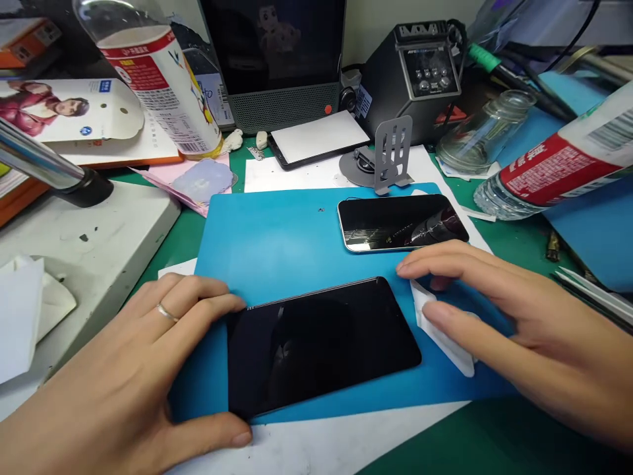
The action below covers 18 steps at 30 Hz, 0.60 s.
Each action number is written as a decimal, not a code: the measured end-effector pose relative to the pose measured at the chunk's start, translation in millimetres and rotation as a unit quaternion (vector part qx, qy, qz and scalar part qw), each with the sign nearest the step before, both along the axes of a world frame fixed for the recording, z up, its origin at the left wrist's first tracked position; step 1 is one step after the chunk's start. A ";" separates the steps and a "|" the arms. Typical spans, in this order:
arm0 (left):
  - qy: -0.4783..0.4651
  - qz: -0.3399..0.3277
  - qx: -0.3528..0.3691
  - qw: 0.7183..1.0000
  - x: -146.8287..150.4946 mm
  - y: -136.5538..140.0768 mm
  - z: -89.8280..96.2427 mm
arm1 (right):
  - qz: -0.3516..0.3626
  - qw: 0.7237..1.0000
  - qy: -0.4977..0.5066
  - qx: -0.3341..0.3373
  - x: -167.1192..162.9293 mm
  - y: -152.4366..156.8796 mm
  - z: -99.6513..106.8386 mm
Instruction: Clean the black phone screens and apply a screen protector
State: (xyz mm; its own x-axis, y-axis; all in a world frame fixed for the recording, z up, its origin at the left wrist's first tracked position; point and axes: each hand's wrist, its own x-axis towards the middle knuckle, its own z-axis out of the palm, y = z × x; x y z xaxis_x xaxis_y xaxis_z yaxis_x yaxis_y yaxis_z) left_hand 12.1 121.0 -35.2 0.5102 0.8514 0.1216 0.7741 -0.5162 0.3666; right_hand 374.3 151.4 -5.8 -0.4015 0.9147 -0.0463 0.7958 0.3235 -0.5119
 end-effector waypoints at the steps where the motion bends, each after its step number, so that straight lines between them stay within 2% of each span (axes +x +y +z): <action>1: -0.005 -0.026 0.023 0.999 0.1 0.8 -1.0 | -0.011 1.000 -0.010 -0.008 -4.1 0.2 4.5; 5: 0.031 -0.012 -0.020 0.999 2.4 3.5 7.3 | -0.034 0.998 -0.042 -0.030 -20.2 1.7 20.1; 10: 0.033 -0.043 -0.028 0.998 12.0 1.2 21.7 | -0.047 0.995 -0.066 -0.059 -33.4 3.4 29.6; 15: 0.041 -0.066 0.035 0.996 55.1 -1.5 29.5 | -0.048 0.993 -0.070 -0.079 -37.9 4.9 30.7; 18: 0.050 -0.080 0.024 0.995 86.6 6.5 31.5 | -0.044 0.993 -0.071 -0.080 -39.0 4.3 30.4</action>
